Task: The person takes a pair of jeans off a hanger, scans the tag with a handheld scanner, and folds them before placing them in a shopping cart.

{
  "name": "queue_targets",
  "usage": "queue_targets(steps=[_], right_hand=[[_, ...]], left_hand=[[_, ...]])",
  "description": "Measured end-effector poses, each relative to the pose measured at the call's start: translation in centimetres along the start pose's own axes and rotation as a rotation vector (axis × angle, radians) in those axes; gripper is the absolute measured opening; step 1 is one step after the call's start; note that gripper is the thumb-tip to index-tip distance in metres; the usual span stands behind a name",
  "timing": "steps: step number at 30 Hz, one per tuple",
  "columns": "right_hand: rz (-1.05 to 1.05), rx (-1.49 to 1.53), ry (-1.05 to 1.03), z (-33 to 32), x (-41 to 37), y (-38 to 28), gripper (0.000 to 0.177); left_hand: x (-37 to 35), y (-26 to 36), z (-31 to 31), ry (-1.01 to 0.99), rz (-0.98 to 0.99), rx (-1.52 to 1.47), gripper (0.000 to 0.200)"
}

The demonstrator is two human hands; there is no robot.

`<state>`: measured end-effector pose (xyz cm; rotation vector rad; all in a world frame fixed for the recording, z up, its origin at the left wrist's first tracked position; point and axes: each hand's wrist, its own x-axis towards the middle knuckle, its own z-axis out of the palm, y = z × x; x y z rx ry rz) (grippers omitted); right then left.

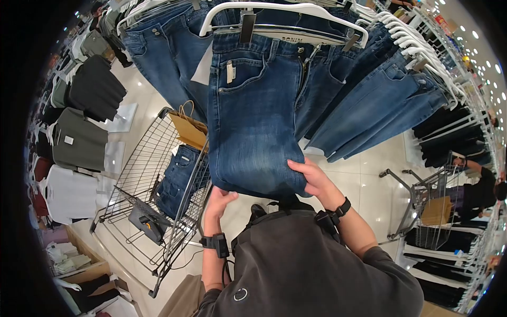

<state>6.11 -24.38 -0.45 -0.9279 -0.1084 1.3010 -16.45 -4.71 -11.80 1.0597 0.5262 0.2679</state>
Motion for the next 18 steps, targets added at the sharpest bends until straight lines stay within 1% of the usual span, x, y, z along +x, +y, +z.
queue_targets(steps=[1,4,5,8,11,14,16,18], right_hand=[[-0.008,0.022,-0.036,0.3,0.0,-0.2,0.042],[-0.027,0.081,-0.126,1.0,0.3,-0.4,0.042],[-0.032,0.097,-0.141,1.2,0.4,-0.4,0.041],[-0.04,0.174,-0.184,2.0,0.5,-1.0,0.039],[-0.065,0.247,-0.232,1.7,1.2,-1.8,0.037],[-0.116,0.237,-0.251,1.3,2.1,-2.1,0.036],[-0.14,0.187,-0.228,0.6,2.7,-2.1,0.036],[-0.172,0.073,-0.212,-0.5,3.4,-1.8,0.043]], left_hand=[[-0.4,0.0,0.9,-0.054,0.042,0.019,0.07],[-0.7,-1.0,1.9,-0.095,-0.053,0.159,0.069],[-0.8,-1.4,2.4,-0.026,-0.109,0.162,0.067],[-0.8,-1.7,3.2,0.008,-0.091,0.38,0.063],[-0.9,-1.6,3.4,-0.041,-0.103,0.418,0.061],[-1.0,-1.8,3.2,-0.048,-0.152,0.398,0.058],[-1.5,-0.9,4.0,-0.107,-0.134,0.268,0.058],[-2.1,0.2,5.0,-0.145,-0.1,0.168,0.058]])
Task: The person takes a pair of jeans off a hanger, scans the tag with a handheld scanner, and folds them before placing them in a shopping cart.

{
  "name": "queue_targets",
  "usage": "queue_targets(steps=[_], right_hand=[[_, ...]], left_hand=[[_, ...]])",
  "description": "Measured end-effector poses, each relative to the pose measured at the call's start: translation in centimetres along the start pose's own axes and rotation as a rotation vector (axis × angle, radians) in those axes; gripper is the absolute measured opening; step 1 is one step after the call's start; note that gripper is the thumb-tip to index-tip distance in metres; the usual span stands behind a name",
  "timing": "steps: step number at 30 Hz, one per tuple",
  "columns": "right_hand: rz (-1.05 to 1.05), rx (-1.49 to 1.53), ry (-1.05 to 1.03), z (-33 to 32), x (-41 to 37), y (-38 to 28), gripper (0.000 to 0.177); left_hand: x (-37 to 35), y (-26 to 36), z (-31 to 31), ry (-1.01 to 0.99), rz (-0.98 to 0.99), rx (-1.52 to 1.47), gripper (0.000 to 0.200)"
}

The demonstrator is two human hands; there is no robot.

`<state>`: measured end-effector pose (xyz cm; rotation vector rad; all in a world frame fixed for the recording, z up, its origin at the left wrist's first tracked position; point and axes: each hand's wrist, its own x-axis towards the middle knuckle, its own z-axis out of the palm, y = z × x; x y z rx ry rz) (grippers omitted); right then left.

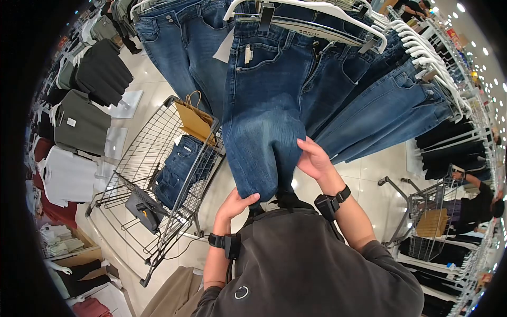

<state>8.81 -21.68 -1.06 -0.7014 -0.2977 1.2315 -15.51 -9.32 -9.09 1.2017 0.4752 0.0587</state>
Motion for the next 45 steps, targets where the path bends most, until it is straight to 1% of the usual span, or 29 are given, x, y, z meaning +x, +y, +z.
queue_targets(steps=[1,4,5,8,9,12,13,16,17,20,21,24,27,30,31,34,37,41,44,45], right_hand=[[-0.006,-0.057,-0.001,-0.4,0.2,0.2,0.046],[0.04,-0.258,0.005,-0.8,-0.6,1.4,0.041],[0.059,-0.438,0.031,-1.8,-0.5,2.4,0.043],[0.155,-0.714,0.207,-3.5,-0.8,4.4,0.043],[0.087,-0.639,0.255,-2.2,-1.2,4.5,0.041],[-0.01,-0.513,0.43,-3.5,-1.2,4.5,0.041],[-0.053,-0.502,0.435,-3.6,-1.4,3.9,0.04],[-0.065,-0.49,0.439,-2.9,-2.0,2.6,0.041],[-0.039,-0.471,0.448,-2.9,-2.0,2.2,0.04],[-0.038,-0.255,0.293,-3.3,-2.4,1.3,0.038],[-0.045,-0.166,0.209,-3.9,-2.5,1.4,0.044],[-0.045,-0.133,0.029,-4.5,-3.5,2.0,0.056],[0.08,-0.387,0.047,-3.8,-4.3,3.2,0.069],[0.193,-0.647,0.114,-2.4,-4.1,4.1,0.077],[0.18,-0.681,0.144,-1.8,-4.2,4.2,0.071],[0.184,-0.64,0.179,-2.2,-3.8,4.4,0.06],[0.135,-0.547,0.201,-1.8,-3.7,3.9,0.051],[0.118,-0.339,0.195,0.0,-3.2,2.9,0.048],[0.092,-0.259,0.208,1.9,-2.7,2.1,0.045],[0.081,-0.221,0.204,2.1,-2.4,2.1,0.044]], left_hand=[[-0.2,0.6,0.4,-0.006,0.028,-0.031,0.058],[-0.7,1.3,0.7,0.027,0.115,-0.188,0.059],[-0.7,1.4,0.7,0.044,0.143,-0.252,0.059],[-0.9,1.5,-0.3,0.091,0.17,-0.387,0.069],[-0.9,1.9,-0.7,0.116,0.222,-0.403,0.062],[-0.6,4.1,-1.4,0.304,0.179,-0.572,0.041],[-0.4,5.0,-1.7,0.298,0.204,-0.594,0.033],[0.0,4.4,-2.6,0.282,0.178,-0.419,0.027],[0.2,4.2,-2.3,0.298,0.187,-0.408,0.024],[0.1,4.1,-1.6,0.319,0.191,-0.428,0.025],[0.1,4.4,-1.5,0.306,0.197,-0.465,0.027],[0.2,5.0,-1.0,0.291,0.221,-0.567,0.029],[0.7,4.6,-0.8,0.281,0.216,-0.574,0.03],[1.1,4.7,-0.5,0.327,0.228,-0.59,0.033],[1.2,4.9,-0.5,0.332,0.227,-0.617,0.032],[1.2,5.8,-0.5,0.355,0.224,-0.678,0.029],[1.2,5.8,-0.6,0.378,0.211,-0.673,0.029],[0.8,5.3,-0.4,0.325,0.27,-0.627,0.033],[1.0,3.3,-0.7,0.294,0.252,-0.545,0.045],[1.0,2.6,-0.8,0.259,0.239,-0.536,0.054]])
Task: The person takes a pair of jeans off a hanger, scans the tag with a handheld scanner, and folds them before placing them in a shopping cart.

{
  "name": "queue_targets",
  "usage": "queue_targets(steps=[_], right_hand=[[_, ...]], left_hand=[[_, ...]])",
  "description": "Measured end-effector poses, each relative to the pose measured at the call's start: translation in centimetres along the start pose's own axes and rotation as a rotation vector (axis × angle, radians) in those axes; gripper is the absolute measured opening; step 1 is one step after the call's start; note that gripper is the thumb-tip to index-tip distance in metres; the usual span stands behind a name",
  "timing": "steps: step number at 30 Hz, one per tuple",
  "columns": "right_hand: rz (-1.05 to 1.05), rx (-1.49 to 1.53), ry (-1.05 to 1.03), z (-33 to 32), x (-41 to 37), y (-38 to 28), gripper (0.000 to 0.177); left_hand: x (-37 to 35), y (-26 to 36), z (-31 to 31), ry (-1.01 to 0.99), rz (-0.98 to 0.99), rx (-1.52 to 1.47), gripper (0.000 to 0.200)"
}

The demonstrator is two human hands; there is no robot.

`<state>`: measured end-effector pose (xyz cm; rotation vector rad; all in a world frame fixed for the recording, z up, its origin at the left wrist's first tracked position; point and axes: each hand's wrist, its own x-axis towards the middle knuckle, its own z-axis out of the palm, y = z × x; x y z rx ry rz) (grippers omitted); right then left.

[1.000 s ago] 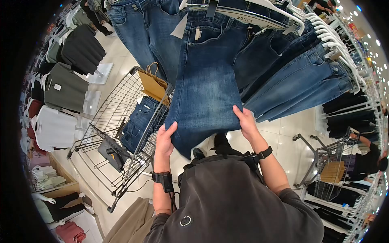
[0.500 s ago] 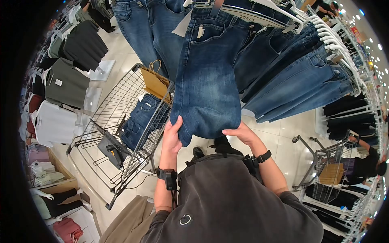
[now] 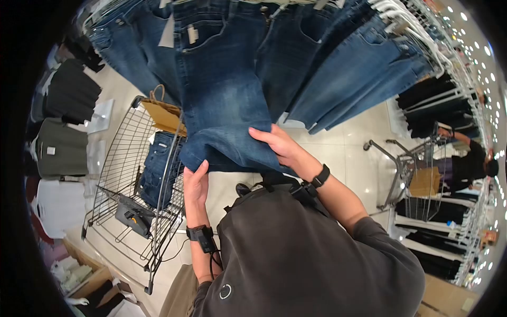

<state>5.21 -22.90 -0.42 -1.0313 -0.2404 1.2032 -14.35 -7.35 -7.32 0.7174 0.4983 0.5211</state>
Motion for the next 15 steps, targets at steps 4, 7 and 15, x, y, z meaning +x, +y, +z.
queue_targets(steps=[4,7,15], right_hand=[[0.07,0.143,0.03,0.7,0.0,-1.7,0.038],[0.034,0.209,-0.015,0.7,0.0,-2.3,0.037],[0.004,0.434,-0.082,-2.4,1.2,-1.6,0.037]], left_hand=[[-0.5,-1.9,-1.1,-0.073,-0.084,0.124,0.059],[-0.6,-2.7,-0.7,-0.13,-0.158,0.257,0.056],[-0.6,-1.9,1.7,-0.034,-0.009,0.181,0.041]])
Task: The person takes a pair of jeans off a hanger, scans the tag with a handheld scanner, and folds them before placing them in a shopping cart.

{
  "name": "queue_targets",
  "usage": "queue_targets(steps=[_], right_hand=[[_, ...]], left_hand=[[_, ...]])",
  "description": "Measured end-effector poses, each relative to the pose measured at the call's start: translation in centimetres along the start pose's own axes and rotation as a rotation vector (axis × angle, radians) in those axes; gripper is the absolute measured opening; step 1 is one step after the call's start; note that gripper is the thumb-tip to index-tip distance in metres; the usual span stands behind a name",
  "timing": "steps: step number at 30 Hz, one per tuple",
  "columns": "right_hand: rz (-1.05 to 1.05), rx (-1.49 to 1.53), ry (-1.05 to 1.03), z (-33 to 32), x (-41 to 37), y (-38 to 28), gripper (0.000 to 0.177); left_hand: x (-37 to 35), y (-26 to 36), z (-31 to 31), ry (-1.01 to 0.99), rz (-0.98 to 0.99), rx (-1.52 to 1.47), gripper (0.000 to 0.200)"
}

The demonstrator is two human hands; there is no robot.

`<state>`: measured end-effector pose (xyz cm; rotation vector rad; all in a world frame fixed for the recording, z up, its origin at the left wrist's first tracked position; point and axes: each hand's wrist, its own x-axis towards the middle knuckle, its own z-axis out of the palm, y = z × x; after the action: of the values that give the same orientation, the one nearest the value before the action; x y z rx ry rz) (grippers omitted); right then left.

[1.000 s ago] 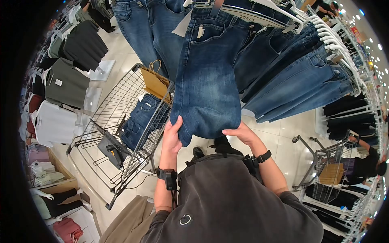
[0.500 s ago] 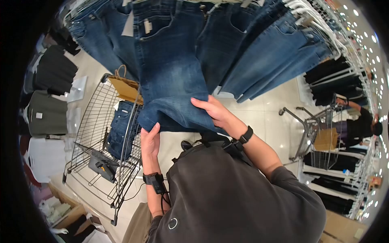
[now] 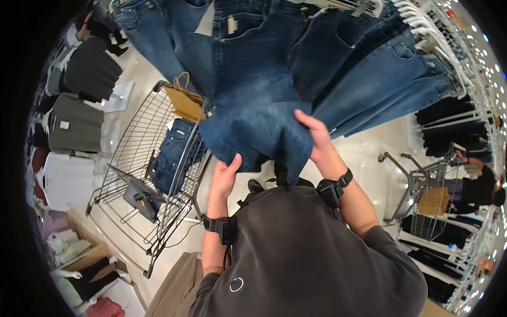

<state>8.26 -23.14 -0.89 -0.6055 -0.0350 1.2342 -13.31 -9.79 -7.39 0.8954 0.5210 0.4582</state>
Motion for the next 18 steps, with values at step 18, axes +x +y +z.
queue_targets(steps=[18], right_hand=[[0.034,-0.926,0.13,-3.0,-1.2,4.6,0.058]], left_hand=[[0.0,3.0,0.9,0.028,-0.031,-0.367,0.037]])
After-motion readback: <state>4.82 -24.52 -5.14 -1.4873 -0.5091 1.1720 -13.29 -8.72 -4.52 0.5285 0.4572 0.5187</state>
